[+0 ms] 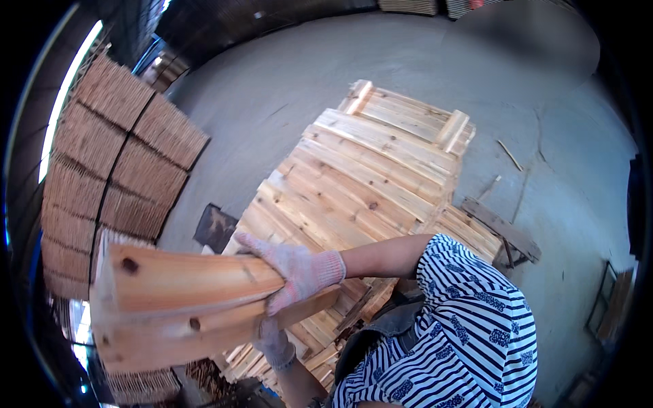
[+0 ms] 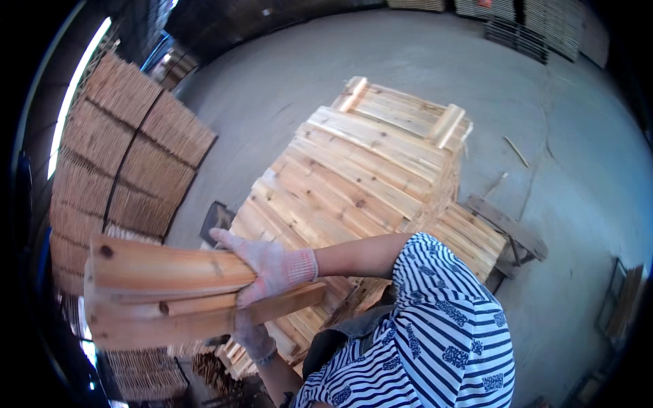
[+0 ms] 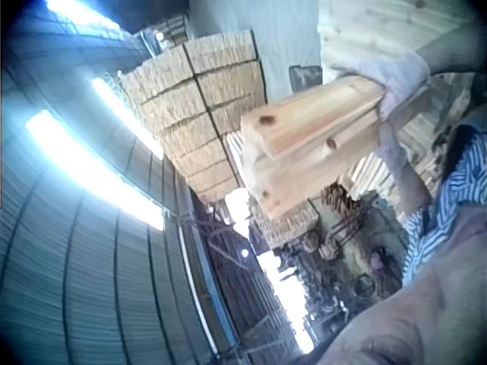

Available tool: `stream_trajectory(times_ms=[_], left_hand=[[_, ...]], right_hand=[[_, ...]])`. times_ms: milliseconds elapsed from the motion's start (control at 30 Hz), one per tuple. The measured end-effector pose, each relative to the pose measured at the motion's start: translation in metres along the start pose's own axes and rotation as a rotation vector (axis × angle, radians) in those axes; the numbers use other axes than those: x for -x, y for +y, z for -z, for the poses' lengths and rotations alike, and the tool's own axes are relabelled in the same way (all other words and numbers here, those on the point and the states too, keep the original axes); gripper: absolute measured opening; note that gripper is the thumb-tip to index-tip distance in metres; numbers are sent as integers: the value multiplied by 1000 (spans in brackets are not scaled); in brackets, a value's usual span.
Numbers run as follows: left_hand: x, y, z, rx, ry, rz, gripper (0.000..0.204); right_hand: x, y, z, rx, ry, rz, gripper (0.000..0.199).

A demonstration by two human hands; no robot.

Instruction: The person picks up several wooden planks from a large pile and places them onto a wooden pallet to create a stack.

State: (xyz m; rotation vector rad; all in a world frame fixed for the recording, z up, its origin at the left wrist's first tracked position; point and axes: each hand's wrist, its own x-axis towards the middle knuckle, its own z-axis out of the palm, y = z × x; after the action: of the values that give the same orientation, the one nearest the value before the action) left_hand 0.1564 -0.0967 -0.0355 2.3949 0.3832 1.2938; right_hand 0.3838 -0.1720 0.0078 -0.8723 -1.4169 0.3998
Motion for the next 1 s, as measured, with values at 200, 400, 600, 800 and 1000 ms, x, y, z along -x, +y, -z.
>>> stream_trajectory(times_ms=[200,400,600,800,1000], left_hand=[[-97,72,-23,746,224,680,47],[-153,89,-45,1185,22,896,41],[-142,60,-115,1475,-31,956,38],[-87,-14,-155,1230,116,1390,42],[-50,-47,-201,1196,87,1362,41]], right_hand=[[-32,-31,23,-268,-15,-80,120],[-41,-18,123,-611,-117,-588,77],[-21,-45,194,-55,117,-687,74],[-19,-40,241,779,-168,-1103,77],[52,12,222,1232,-272,-1019,95]])
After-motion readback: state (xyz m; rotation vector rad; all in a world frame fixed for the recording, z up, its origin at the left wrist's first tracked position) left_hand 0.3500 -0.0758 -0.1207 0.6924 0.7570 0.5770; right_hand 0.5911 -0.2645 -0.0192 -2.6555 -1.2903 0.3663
